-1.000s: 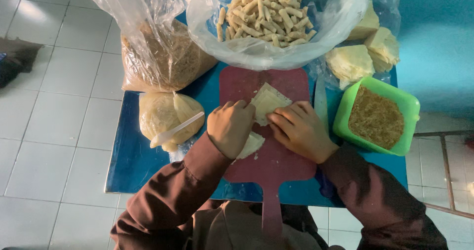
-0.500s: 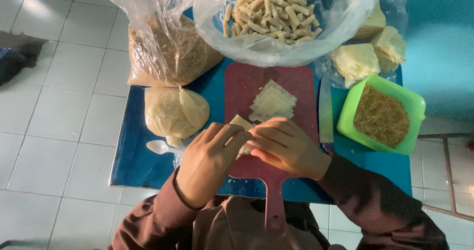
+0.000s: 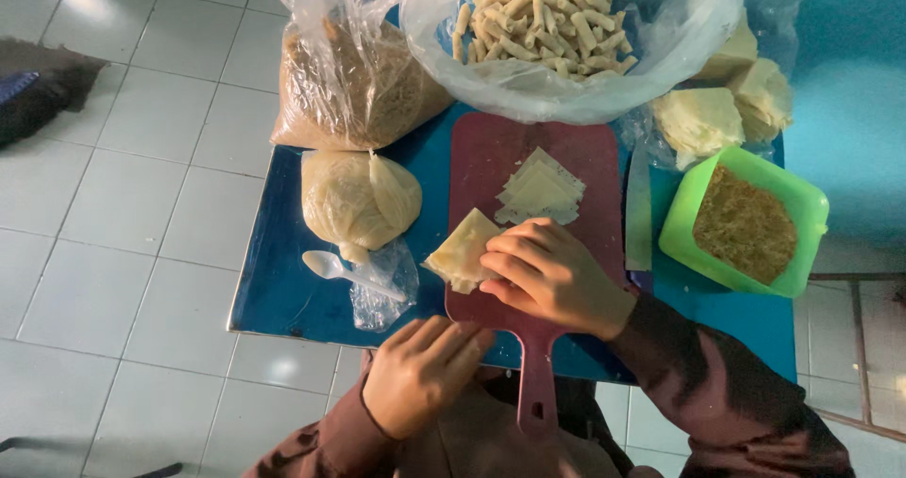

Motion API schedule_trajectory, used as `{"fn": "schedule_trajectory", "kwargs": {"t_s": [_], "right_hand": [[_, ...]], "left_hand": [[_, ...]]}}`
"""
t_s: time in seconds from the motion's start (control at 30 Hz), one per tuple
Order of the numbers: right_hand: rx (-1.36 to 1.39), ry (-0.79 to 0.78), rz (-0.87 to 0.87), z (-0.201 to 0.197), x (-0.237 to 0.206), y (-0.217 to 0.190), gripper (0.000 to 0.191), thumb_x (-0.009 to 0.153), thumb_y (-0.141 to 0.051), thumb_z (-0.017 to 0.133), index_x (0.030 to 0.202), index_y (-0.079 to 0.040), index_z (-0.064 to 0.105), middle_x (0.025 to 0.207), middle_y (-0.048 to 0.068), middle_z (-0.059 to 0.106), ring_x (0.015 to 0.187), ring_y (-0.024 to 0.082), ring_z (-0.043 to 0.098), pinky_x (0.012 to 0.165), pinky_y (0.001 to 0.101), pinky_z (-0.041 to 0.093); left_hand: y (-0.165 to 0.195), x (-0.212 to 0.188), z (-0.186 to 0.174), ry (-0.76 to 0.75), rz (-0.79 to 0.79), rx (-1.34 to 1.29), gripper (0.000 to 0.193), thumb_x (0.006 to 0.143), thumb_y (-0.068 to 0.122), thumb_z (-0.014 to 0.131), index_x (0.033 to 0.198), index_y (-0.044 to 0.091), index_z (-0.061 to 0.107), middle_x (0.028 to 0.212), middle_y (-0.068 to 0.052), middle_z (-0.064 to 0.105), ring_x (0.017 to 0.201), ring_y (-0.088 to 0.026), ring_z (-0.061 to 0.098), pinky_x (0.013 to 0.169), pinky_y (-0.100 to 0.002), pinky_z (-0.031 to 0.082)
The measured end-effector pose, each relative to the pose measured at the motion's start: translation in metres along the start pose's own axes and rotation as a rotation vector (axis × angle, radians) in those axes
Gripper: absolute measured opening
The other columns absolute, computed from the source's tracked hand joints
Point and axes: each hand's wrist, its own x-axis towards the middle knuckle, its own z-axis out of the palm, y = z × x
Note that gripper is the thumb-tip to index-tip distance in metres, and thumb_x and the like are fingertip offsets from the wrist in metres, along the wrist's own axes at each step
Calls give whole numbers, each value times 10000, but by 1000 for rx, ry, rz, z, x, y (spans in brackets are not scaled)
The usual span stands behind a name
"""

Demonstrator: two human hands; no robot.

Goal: The person tears pieces from a block of soft dough and arranges the thin slices in an overlapping herringbone pattern on a paddle-shaped board. They continue adding slices to extend the pattern, then use a spoon to press and smooth the arranged slices.

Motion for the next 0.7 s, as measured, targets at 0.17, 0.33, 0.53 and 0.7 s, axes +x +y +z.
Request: {"fn": "schedule_trajectory", "kwargs": {"t_s": [0.17, 0.33, 0.53, 0.7], "right_hand": [[-18, -34, 25, 2, 0, -1, 355, 867, -224, 822, 1105, -56, 620, 1130, 86, 614, 1063, 292, 620, 926, 425, 509], [-38, -55, 34, 2, 0, -2, 359, 848, -202, 820, 1110, -56, 623, 1131, 82, 613, 1059, 288, 619, 911, 414, 513], [-53, -53, 38, 0, -1, -2, 366, 848, -207, 823, 1121, -60, 628, 1144, 78, 613, 1068, 287, 618, 912, 407, 515], [-34, -60, 54, 1, -3, -2, 377, 845, -212, 824, 1131, -63, 629, 1143, 74, 612, 1064, 289, 615, 902, 405, 516]], "left_hand": [[-8, -17, 10, 212, -377, 247, 272, 851, 100, 685, 1123, 100, 699, 1060, -18, 670, 903, -200, 651, 768, -335, 532], [-25, -24, 0, 180, -585, 434, 407, 811, 25, 682, 1195, 143, 744, 1099, -16, 658, 883, -205, 649, 758, -333, 536], [-35, -38, -26, 128, -403, 382, 360, 759, 31, 688, 1111, 87, 739, 1173, -29, 693, 971, -229, 686, 803, -344, 567], [-26, -60, -48, 408, -428, 285, 230, 877, -44, 726, 1092, 35, 741, 1168, -89, 713, 1036, -233, 731, 849, -327, 596]]}}
